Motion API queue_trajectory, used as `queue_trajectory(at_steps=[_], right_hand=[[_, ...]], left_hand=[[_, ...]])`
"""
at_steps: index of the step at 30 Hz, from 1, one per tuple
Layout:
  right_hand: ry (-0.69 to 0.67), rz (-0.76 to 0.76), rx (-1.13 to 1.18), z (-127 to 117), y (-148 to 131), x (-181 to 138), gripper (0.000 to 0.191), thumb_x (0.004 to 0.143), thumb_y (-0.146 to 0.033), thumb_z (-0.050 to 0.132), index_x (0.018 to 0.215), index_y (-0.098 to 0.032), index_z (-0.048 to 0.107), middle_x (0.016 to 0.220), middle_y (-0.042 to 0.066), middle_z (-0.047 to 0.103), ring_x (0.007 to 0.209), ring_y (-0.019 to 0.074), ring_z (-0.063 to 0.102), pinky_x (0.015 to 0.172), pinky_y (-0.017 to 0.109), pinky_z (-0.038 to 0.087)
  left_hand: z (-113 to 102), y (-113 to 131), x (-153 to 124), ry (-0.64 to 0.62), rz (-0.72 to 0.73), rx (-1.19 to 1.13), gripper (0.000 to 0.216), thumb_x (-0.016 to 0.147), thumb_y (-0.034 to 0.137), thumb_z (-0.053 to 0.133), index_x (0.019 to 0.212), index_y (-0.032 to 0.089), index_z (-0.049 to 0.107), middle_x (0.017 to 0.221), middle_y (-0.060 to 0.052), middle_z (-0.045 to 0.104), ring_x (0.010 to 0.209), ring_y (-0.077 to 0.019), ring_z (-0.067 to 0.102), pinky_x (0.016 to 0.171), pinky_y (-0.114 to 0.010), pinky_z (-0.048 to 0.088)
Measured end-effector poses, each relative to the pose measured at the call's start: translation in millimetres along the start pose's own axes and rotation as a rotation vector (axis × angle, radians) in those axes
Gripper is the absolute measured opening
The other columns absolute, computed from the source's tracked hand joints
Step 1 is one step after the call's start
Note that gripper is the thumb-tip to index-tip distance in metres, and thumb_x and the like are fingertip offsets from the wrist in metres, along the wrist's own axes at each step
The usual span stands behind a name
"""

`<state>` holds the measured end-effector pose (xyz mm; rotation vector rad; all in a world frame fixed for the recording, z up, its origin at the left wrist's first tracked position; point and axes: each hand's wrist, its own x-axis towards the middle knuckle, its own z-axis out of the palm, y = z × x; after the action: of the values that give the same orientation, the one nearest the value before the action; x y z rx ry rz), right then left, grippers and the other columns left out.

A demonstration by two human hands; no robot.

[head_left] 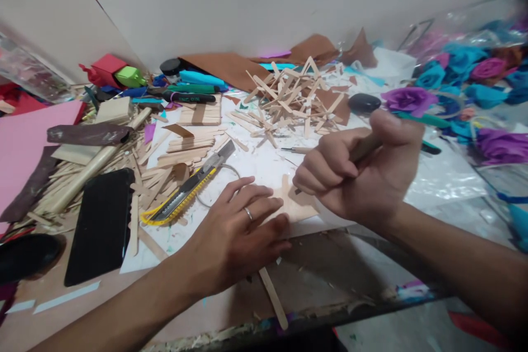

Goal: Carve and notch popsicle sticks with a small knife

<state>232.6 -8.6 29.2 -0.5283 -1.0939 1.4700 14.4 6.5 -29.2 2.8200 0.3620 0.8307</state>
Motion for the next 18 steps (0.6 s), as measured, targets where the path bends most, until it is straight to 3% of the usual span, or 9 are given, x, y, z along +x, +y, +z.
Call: queue_trajectory(at_steps=[3, 5, 8, 12, 18], right_hand=[[0.002, 0.0, -0.002, 1, 0, 0, 0.064, 0.094, -0.064, 0.053, 0.048, -0.023, 0.035, 0.039, -0.006, 0.019, 0.036, 0.0084, 0.017, 0.04, 0.029, 0.022], [-0.001, 0.009, -0.012, 1, 0, 0, 0.061, 0.095, -0.06, 0.051, 0.049, -0.023, 0.035, 0.039, -0.006, 0.019, 0.036, 0.0081, 0.018, 0.041, 0.029, 0.022], [-0.012, 0.012, -0.013, 0, -1, 0, 0.058, 0.094, -0.056, 0.05, 0.049, -0.023, 0.035, 0.04, -0.006, 0.02, 0.036, 0.0077, 0.018, 0.041, 0.029, 0.021], [0.021, 0.028, 0.012, 0, -2, -1, 0.059, 0.094, -0.053, 0.053, 0.048, -0.022, 0.034, 0.041, -0.007, 0.019, 0.038, 0.0066, 0.018, 0.042, 0.028, 0.022], [0.015, 0.097, 0.026, 0, -4, -1, 0.059, 0.092, -0.055, 0.057, 0.047, -0.023, 0.035, 0.041, -0.008, 0.02, 0.038, 0.0062, 0.019, 0.042, 0.027, 0.022]], left_hand=[[4, 5, 6, 0.04, -0.109, 0.002, 0.016, 0.095, 0.024, 0.073, 0.109, 0.021, 0.066, 0.102, -0.001, 0.076, 0.105, -0.0195, 0.068, 0.113, -0.047, 0.046], [5, 6, 7, 0.04, -0.128, -0.008, 0.013, 0.096, 0.02, 0.07, 0.108, 0.019, 0.064, 0.101, -0.001, 0.076, 0.102, -0.0179, 0.068, 0.113, -0.045, 0.045], [1, 5, 5, -0.004, -0.054, -0.001, 0.015, 0.093, 0.012, 0.07, 0.105, 0.019, 0.065, 0.11, -0.002, 0.077, 0.107, -0.0203, 0.067, 0.113, -0.05, 0.045], [-6, 1, 0, 0.034, -0.004, 0.011, 0.022, 0.087, 0.006, 0.073, 0.105, 0.017, 0.068, 0.116, -0.005, 0.077, 0.108, -0.0241, 0.068, 0.111, -0.057, 0.046], [-3, 0, 1, 0.087, -0.007, 0.029, 0.025, 0.085, 0.004, 0.074, 0.106, 0.017, 0.069, 0.111, -0.003, 0.079, 0.102, -0.0219, 0.07, 0.109, -0.054, 0.047]])
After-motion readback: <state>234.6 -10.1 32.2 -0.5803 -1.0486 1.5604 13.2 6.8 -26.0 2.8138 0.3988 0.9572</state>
